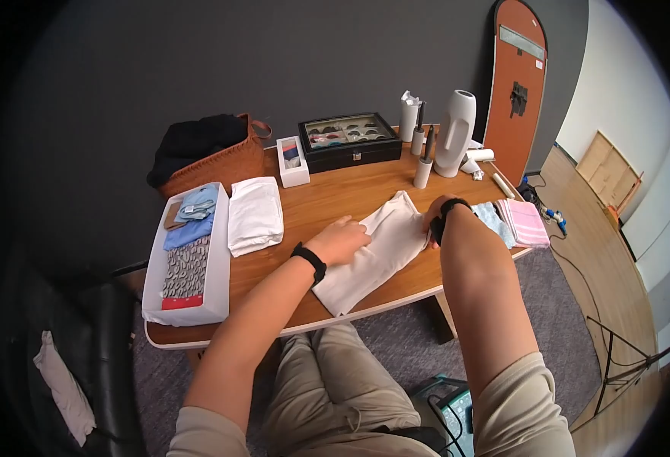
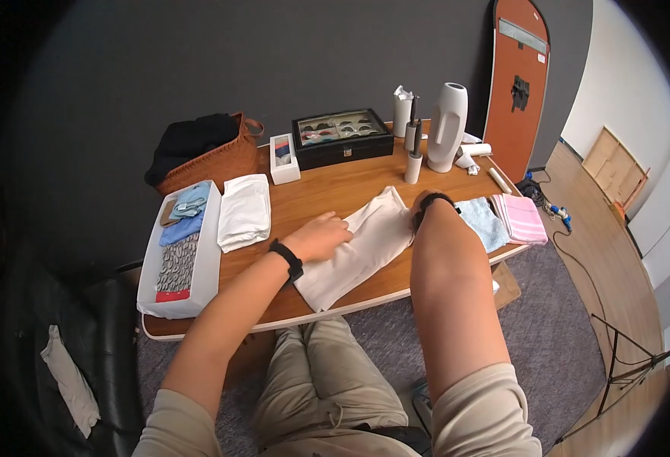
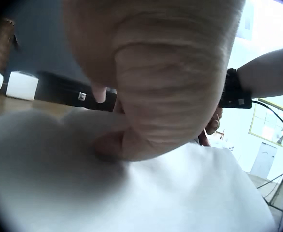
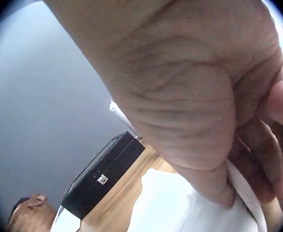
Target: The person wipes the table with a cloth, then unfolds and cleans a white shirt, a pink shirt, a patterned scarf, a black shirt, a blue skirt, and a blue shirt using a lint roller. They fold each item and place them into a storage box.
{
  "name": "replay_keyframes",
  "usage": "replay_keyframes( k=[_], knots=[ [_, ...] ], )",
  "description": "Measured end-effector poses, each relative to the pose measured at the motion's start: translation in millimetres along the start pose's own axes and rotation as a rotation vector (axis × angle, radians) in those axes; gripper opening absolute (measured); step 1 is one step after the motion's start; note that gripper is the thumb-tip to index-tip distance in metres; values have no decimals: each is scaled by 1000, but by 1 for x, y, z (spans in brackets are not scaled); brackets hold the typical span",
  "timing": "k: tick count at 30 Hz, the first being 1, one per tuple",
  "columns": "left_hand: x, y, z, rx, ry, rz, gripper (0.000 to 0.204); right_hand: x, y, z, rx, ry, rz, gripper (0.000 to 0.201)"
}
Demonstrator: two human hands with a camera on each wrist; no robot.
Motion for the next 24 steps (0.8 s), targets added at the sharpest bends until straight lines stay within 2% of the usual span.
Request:
replay_keyframes(
  k=[1, 2, 3, 4, 8, 10, 11, 13, 16, 17, 19, 20, 22, 23, 24],
  knots=[
    [-11, -2, -1, 3, 0, 2, 41, -1, -8, 1, -31, -39, 4, 21],
    [-24, -3, -5, 24, 77, 64, 27, -2, -16, 2, -61, -78, 8, 21],
    [-40, -7, -8, 45, 151, 124, 15, -7, -47, -2, -31, -158, 68, 23],
    [-54, -15, -15, 94, 176, 280, 11, -8, -50, 1, -18, -198, 92, 23],
    [-108, -65, -8, 53, 314, 273, 10, -7, -36, 24, 42, -234, 199, 23],
    [-103, -98, -2, 102, 440, 9, 7, -6, -24, 36, 75, -207, 250, 23],
    [-97, -116, -1, 119, 452, -38, 5, -6, -19, 41, 88, -192, 268, 23],
    [-79, -157, 4, 65, 466, -24, 4, -6, -5, 49, 105, -171, 301, 24],
    [-66, -196, 12, -46, 411, -342, 3, -14, 1, 54, 123, -140, 348, 27],
    [-64, -196, 11, -47, 409, -342, 3, -17, 4, 56, 126, -132, 364, 28],
    [-66, -185, 17, -92, 285, -348, 25, -23, 14, 61, 143, -108, 395, 31],
    [-63, -179, 17, -93, 283, -348, 25, -27, 18, 61, 146, -98, 413, 33],
    [-54, -162, 16, -42, 59, 81, 37, -33, 22, 59, 140, -72, 453, 36],
    [-48, -150, 14, -36, 59, 85, 37, -38, 23, 57, 131, -61, 474, 38],
    [-42, -137, 12, 61, 73, 68, 49, -41, 24, 54, 122, -42, 498, 39]
  ],
)
Point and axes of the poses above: each hand's wrist, its own y-axis towards the middle knuckle, its own x-axis out of the palm, z = x × y, the point moved 1 cm from there along y, towards the middle knuckle, and after that the axes turned 1 degree about y, right-handed, at the moved point
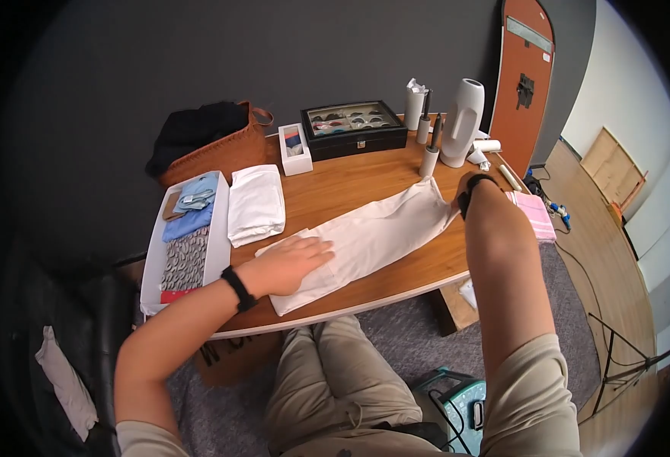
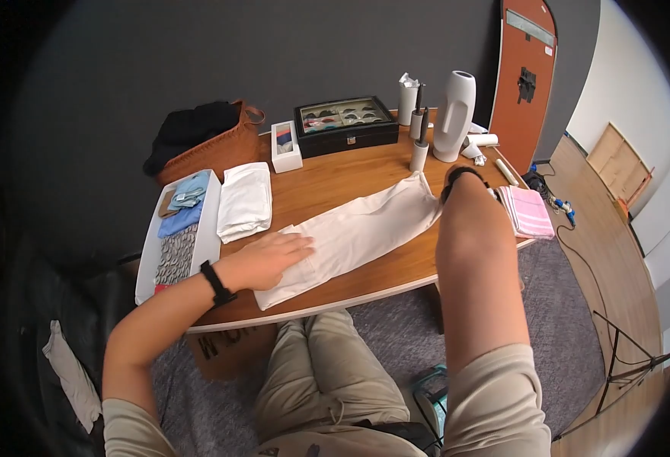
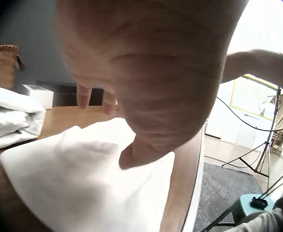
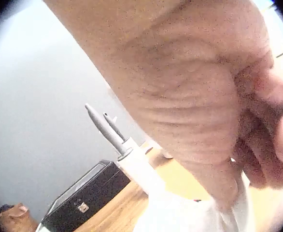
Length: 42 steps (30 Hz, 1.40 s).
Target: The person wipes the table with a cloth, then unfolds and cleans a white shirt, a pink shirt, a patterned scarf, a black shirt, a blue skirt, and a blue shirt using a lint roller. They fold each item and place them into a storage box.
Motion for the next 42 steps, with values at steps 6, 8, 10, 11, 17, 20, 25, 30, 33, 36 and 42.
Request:
replay_keyframes(
  k=[6, 8, 10, 11, 17, 20, 25, 30, 33, 36, 42],
  knots=[
    [28, 34, 1, 65, -50, -278, 46, 22, 9, -40, -127, 147, 39, 50],
    [26, 36, 0, 61, -48, -338, 37, 37, -39, -59, -104, 134, 50, 56],
    [18, 29, 0, -21, 11, -498, 16, 48, -36, -69, -94, 117, 60, 62],
    [13, 20, 1, -29, 11, -503, 16, 62, -14, -70, -124, 157, 63, 60],
    [-61, -65, 42, 49, 96, -407, 5, 62, 14, -80, -206, 244, 135, 42],
    [-75, -113, 56, 70, 263, -424, 5, 56, 27, -79, -179, 328, 240, 40],
    [-59, -150, 66, 46, 299, -443, 6, 63, 54, -71, -208, 343, 334, 34],
    [-22, -156, 62, -47, 229, -406, 14, 69, 70, -62, -167, 330, 284, 39],
    [-12, -157, 63, -86, 131, -376, 21, 60, 68, -53, -115, 322, 6, 48],
    [-25, -153, 61, -211, -28, -497, 37, 35, 55, -48, -35, 313, 390, 61],
    [-12, -151, 56, -403, -419, -247, 66, -38, 96, -64, -327, 849, 759, 85]
  ],
)
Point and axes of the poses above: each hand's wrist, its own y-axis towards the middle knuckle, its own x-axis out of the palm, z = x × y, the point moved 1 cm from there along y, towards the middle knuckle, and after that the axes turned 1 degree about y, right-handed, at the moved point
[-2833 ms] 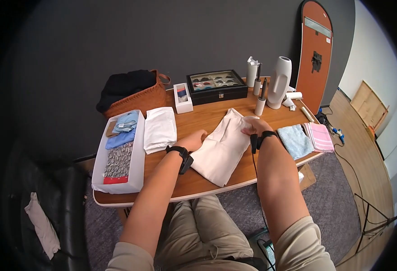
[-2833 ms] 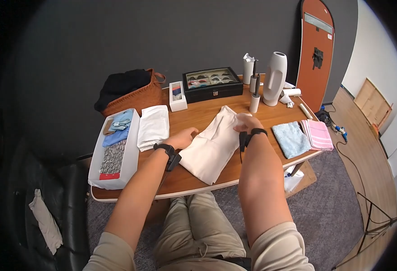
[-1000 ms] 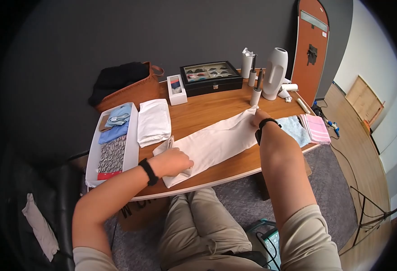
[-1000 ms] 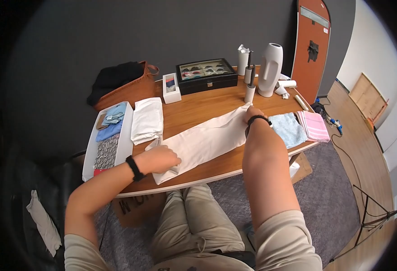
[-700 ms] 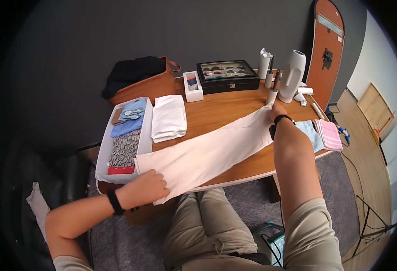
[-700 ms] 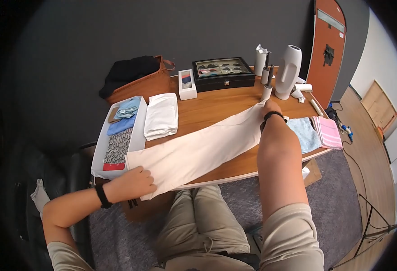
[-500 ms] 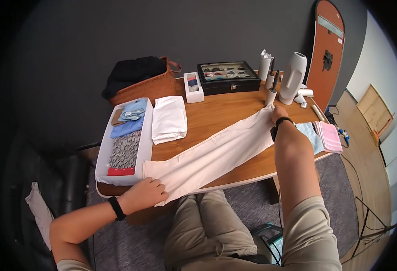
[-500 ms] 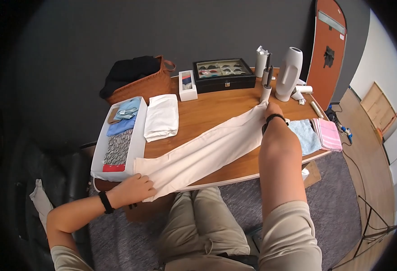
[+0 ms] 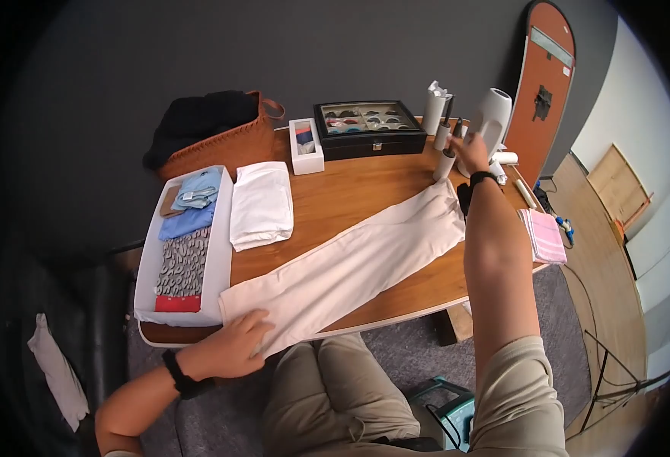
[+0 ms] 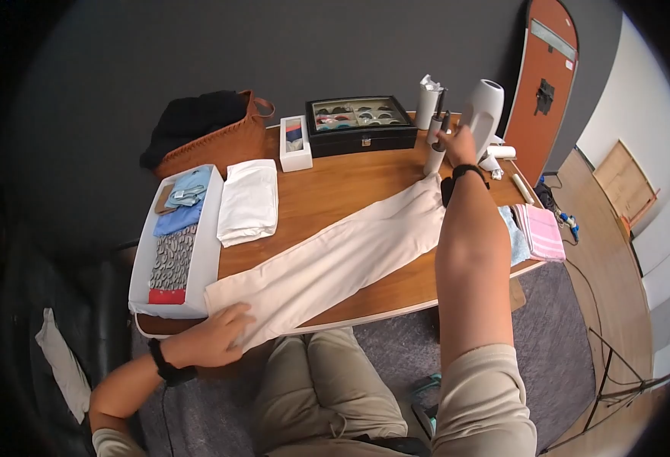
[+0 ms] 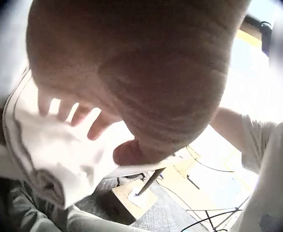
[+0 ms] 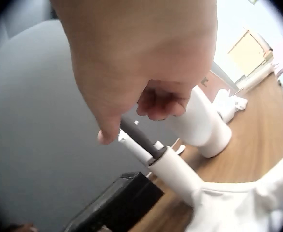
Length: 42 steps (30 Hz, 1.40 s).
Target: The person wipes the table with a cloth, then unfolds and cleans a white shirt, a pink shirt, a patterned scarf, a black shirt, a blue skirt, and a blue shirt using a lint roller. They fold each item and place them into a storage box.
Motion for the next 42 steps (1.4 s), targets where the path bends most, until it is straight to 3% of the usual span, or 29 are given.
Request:
replay_keyframes(
  k=[1, 2, 3, 5, 7, 9, 10, 12, 13, 14, 15, 16, 21, 22, 24, 25, 26, 27, 29, 30, 31, 34, 42],
  knots=[
    [6, 3, 1, -51, -73, 91, 67, 4, 8, -12, -28, -2, 95, 85],
    [16, 7, -1, -65, -75, 99, 67, 6, 13, -20, 140, 160, 2, 75],
    [31, 9, -5, -101, 66, 201, 69, 10, 15, -29, 160, 343, -38, 52],
    [40, 14, -11, -159, 217, 325, 71, 15, 20, -39, 236, 509, -127, 34],
    [47, 11, -7, -149, 242, 333, 79, 23, 26, -38, 284, 522, -154, 30],
    [45, 11, -6, -166, 232, 382, 75, 19, 24, -38, 215, 505, -235, 35],
    [44, 10, -7, -138, 220, 390, 75, 19, 16, -47, 197, 475, -155, 37],
    [41, 13, -13, -127, 199, 418, 74, 14, 28, -31, 369, 311, -420, 43],
    [43, 20, -16, -92, 206, 422, 74, -1, 12, -44, 379, 396, -520, 47],
    [46, 27, -19, -57, 211, 427, 73, 0, 9, -33, 351, 453, -532, 48],
    [48, 34, -22, -72, 194, 447, 73, -14, -9, -54, 306, 362, -483, 45],
    [51, 42, -24, -30, 190, 463, 74, -19, -21, -54, 186, 373, -445, 41],
    [60, 81, -27, -17, 170, 570, 72, -60, -179, -143, -125, 631, -348, 32],
    [63, 83, -27, -26, 142, 624, 71, -62, -219, -152, -146, 542, -285, 32],
    [66, 77, -21, -89, 123, 655, 71, -57, -304, -172, -110, 609, -328, 28],
    [65, 73, -19, -138, 124, 676, 72, -57, -341, -183, -80, 582, -444, 24],
    [64, 64, -14, -184, 75, 691, 72, -55, -375, -194, -212, 429, -519, 20],
    [66, 55, -12, -192, 68, 692, 72, -50, -399, -205, -527, 327, -522, 18],
    [69, 34, -8, -314, -28, 728, 68, -40, -444, -227, -666, 264, -617, 30],
    [62, 25, -3, -367, -72, 802, 51, -32, -463, -232, -630, 266, -685, 41],
    [68, 21, -4, -378, -80, 800, 51, -28, -480, -236, -591, 263, -756, 54],
    [77, 9, -7, -472, -146, 1043, 31, -9, -499, -255, -657, 315, -750, 59],
    [87, 16, -8, -551, 14, 1080, 30, 10, -515, -272, -840, 165, -718, 65]
  ],
)
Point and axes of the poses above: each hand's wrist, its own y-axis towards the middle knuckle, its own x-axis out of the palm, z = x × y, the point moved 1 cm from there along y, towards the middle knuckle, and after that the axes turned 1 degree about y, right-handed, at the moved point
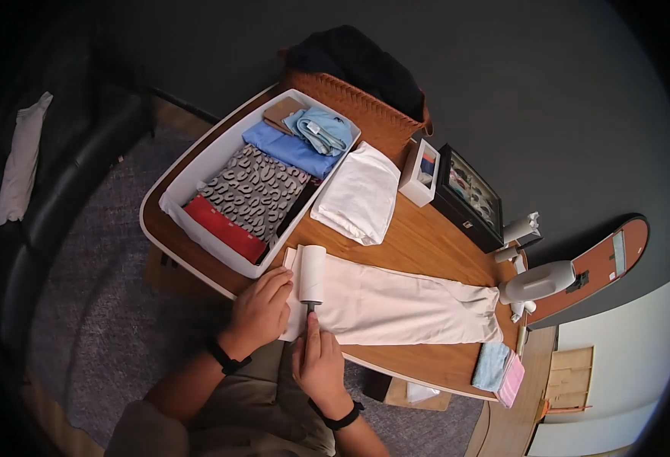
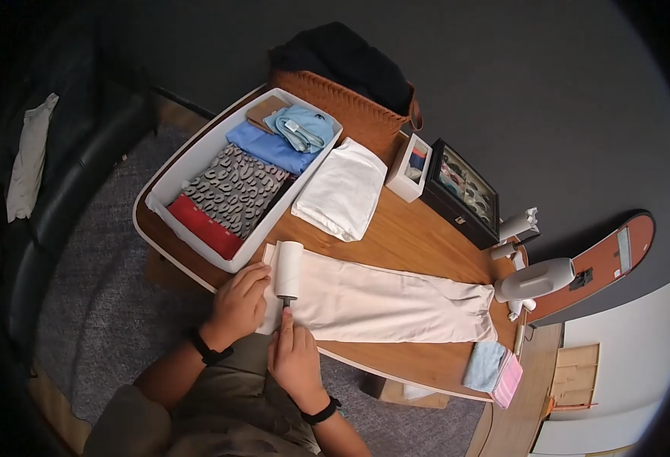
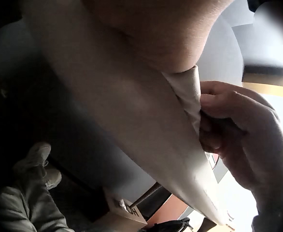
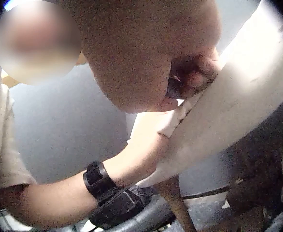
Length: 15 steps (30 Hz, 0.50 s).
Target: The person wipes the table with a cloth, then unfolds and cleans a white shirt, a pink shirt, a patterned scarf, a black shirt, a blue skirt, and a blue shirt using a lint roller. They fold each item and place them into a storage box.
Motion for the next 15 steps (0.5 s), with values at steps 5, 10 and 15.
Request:
replay_keyframes(
  k=[5, 10, 15],
  knots=[
    [-2, 7, 7, -2, -15, 29, 27, -10, -4, 11, 77, -109, -22, 63],
    [-3, 7, 8, -4, -5, 22, 25, -28, -26, 54, 226, -194, -17, 68],
    [-2, 7, 9, -4, -15, 31, 24, -69, -36, 91, 545, -281, -10, 55]
  ],
)
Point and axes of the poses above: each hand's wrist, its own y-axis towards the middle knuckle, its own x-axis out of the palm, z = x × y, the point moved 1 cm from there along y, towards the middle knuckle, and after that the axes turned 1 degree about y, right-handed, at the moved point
